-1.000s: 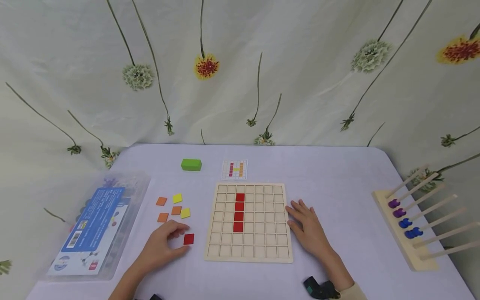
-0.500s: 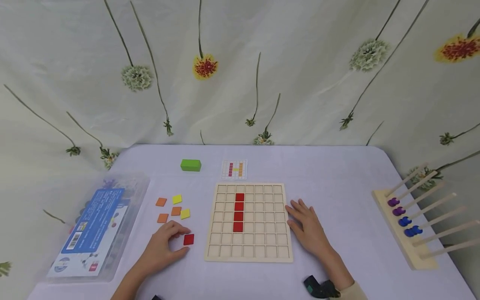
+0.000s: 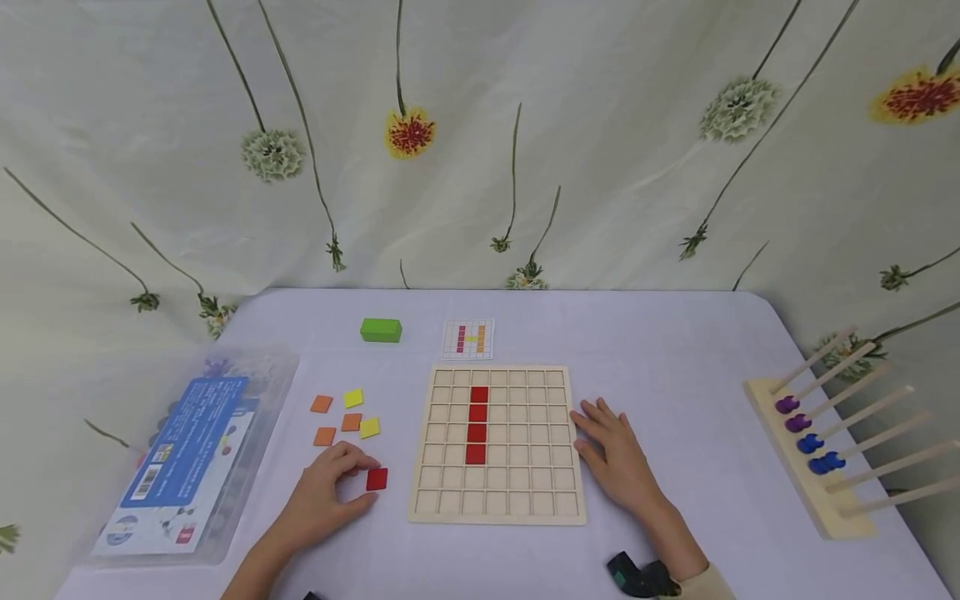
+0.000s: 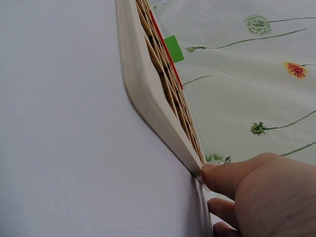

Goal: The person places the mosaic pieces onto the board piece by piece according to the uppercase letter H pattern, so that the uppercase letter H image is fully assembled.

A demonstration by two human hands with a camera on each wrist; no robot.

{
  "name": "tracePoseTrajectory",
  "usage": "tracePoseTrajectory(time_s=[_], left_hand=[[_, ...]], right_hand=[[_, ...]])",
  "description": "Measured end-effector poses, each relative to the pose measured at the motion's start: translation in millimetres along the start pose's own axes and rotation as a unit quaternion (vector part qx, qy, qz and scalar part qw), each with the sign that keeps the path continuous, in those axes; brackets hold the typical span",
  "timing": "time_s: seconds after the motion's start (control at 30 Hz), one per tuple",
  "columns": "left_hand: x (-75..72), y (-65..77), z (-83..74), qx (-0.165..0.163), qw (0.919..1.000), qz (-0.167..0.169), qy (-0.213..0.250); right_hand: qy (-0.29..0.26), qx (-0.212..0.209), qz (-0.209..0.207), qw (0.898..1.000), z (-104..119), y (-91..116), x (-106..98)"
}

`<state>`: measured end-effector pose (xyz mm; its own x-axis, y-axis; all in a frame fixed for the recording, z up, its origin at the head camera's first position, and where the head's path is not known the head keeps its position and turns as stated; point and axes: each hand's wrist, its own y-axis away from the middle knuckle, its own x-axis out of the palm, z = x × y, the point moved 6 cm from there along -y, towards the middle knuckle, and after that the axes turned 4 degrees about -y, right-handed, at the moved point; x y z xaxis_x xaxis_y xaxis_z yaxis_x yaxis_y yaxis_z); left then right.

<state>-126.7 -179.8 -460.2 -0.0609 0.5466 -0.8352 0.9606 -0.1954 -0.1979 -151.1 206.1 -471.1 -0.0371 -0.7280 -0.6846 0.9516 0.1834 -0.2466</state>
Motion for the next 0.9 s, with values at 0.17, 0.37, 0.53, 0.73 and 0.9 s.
tracePoseTrajectory(time_s=[0.17, 0.37, 0.53, 0.73, 0.9], left_hand=[[-0.3, -0.5, 1.4, 0.0, 1.0, -0.002, 0.001], [0.0, -1.6, 1.8, 0.003, 1.0, -0.006, 0.004], [2.5, -1.6, 3.5, -0.016, 0.9998, 0.006, 0.0], [2.7, -1.3, 4.5, -0.04, 0.9992, 0.006, 0.001], [1.3, -1.3, 4.8, -0.044, 0.999, -0.006, 0.008]], right_hand=[[0.0, 0.0, -0.001, 1.0, 0.5, -0.4, 0.4], [0.0, -0.001, -0.002, 1.0, 1.6, -0.5, -0.7], [0.001, 0.002, 0.001, 1.0, 1.9, -0.7, -1.4], [-0.002, 0.003, 0.001, 1.0, 1.8, -0.2, -0.8], [-0.006, 0.002, -0.001, 1.0, 2.7, 0.4, -1.1]])
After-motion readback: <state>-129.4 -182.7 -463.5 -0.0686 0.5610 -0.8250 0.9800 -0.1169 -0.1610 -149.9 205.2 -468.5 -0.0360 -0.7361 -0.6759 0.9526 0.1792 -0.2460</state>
